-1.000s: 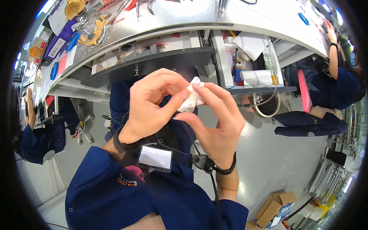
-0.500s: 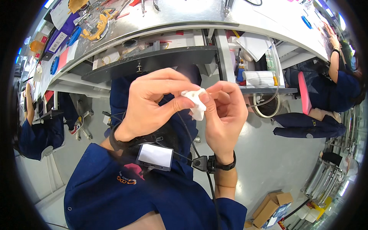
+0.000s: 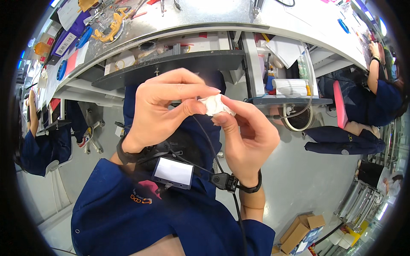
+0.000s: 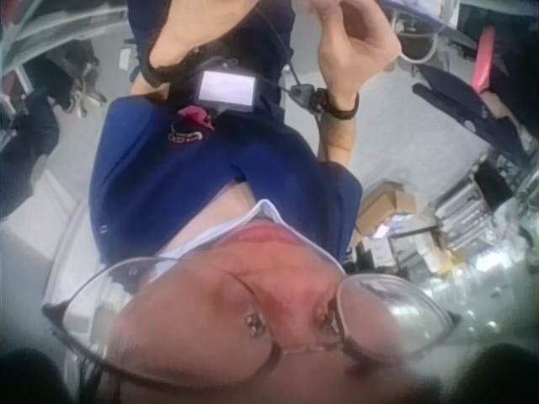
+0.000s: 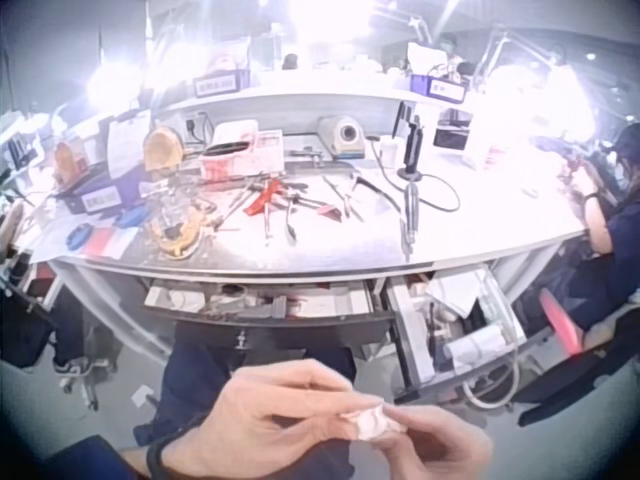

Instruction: Assembling and checking a dental model and prosthesis at a laboratory workbench.

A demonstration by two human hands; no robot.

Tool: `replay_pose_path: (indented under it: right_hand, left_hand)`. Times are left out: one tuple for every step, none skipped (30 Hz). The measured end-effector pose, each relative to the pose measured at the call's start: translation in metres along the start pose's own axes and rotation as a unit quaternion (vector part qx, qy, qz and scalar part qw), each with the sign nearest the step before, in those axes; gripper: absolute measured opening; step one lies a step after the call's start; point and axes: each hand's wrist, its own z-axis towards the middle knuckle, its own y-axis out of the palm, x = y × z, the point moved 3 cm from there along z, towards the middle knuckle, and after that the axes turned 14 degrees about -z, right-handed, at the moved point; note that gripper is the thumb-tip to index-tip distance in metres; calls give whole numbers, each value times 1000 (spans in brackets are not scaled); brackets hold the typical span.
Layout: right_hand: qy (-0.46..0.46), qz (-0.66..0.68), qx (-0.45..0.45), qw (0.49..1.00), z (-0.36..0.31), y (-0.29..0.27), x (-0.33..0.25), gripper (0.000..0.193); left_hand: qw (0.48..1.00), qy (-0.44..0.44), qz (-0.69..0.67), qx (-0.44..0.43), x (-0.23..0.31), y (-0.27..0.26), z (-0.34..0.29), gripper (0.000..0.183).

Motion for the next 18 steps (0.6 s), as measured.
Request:
replay_pose_path:
  right_hand:
    - [54,47,-31,997,0,0,2,19]
    - [54,46,-31,997,1,-1,3,19]
    - [71,90,-64,991,1,-1,5,19]
    - [88,133,-97,982,2,1,7,20]
    - [89,133,-97,982,3,1,9,20]
    - [113,175,-129,969,2,3,12,21]
    - [137,217,-161,953,2,6,13,22]
    - [158,221,-186,944,2,8,14,21]
    - [159,223,-186,944,3,9,16,21]
    - [165,258,-207,929,3,12,20,21]
    - [170,292,-228,913,3,15,21,20]
    - [159,248,-221,930,2,15,20,20]
    - [156,252,-222,929,-1,21,15,20]
    - [119,146,-149,971,-3,26,9,21]
    - [81,32,-71,994,-5,26,3,22]
    - [12,-19,-57,998,-8,27,2,22]
    - [12,-20,-55,998,-7,27,3,22]
    - [-20,-85,-39,995,-6,26,1,20]
  left_hand:
    - [1000,-3,-2,8,0,0,0,20]
    - [1000,-7,-4,15,-1,1,0,20]
    - [1000,-7,-5,15,-1,1,0,20]
    - [1000,3,-8,-1,-1,3,1,19]
    - [1000,13,-12,-16,0,4,2,18]
    - [1000,12,-12,-16,0,3,1,18]
    - [1000,14,-7,-13,1,2,0,16]
    - [1000,15,-2,-10,2,1,0,14]
    - [1000,14,0,-10,3,2,-1,14]
    - [999,37,35,3,6,3,-1,14]
    - [995,60,72,15,8,4,-2,14]
    - [995,61,77,15,7,6,-3,14]
    - [994,53,82,56,2,6,-5,15]
    - [990,45,87,97,0,4,-6,16]
    - [991,46,87,96,0,5,-5,16]
    - [986,59,120,99,2,7,-5,16]
    - [980,72,152,102,3,7,-4,16]
    - [981,72,151,102,3,7,-5,16]
